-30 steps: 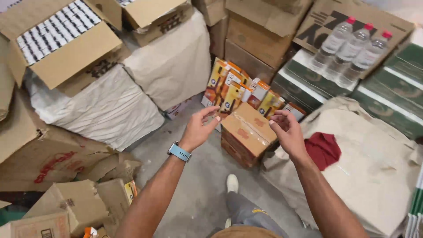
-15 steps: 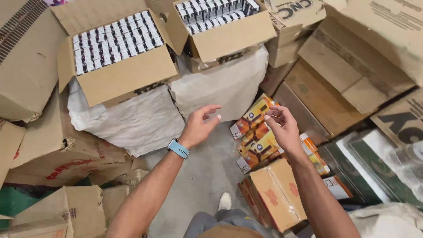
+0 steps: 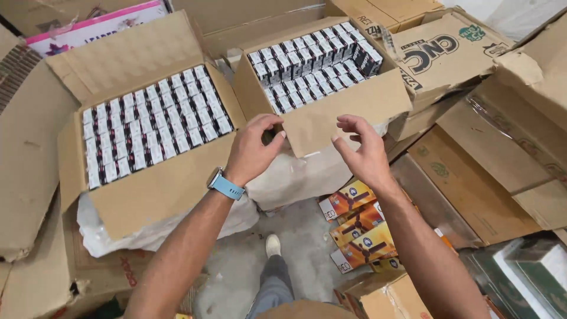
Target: The person repeatedly picks up small black and white boxes from a large cardboard carton and places them in neat rows on a white surface. The person handles the boxes by hand, arranging them systematically.
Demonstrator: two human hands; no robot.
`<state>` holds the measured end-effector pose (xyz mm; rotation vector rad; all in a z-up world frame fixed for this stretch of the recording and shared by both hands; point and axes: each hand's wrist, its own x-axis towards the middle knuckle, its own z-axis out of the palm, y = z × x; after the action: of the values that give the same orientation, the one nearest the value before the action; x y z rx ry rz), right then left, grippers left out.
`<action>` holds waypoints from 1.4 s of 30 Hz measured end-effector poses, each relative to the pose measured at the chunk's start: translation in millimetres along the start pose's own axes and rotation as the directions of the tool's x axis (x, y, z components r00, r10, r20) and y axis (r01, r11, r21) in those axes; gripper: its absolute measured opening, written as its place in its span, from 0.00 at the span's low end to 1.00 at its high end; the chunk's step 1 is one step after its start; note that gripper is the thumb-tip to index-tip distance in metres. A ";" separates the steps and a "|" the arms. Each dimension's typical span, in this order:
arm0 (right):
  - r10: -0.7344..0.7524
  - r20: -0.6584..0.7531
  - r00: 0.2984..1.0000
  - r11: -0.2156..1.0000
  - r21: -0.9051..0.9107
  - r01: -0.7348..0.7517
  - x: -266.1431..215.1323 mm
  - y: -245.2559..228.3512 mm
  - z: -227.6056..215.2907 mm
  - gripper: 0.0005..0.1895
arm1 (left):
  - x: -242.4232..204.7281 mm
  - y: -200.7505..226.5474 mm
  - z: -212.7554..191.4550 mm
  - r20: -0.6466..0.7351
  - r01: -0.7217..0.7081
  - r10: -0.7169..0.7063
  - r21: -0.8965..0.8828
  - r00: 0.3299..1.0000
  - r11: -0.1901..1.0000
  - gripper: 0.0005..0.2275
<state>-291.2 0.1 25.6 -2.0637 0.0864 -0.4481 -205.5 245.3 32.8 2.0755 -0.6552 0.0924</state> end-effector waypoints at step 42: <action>0.011 0.452 0.892 1.000 -0.028 0.002 275.6 6.1 78.2 0.32 | 208.5 -83.7 -23.7 0.101 0.302 -0.291 -0.117 0.951 0.946 0.29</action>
<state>-7.0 -5.3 62.3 -2.1433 -0.1831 0.0481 17.7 213.6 47.2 2.0344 -0.3796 -0.2051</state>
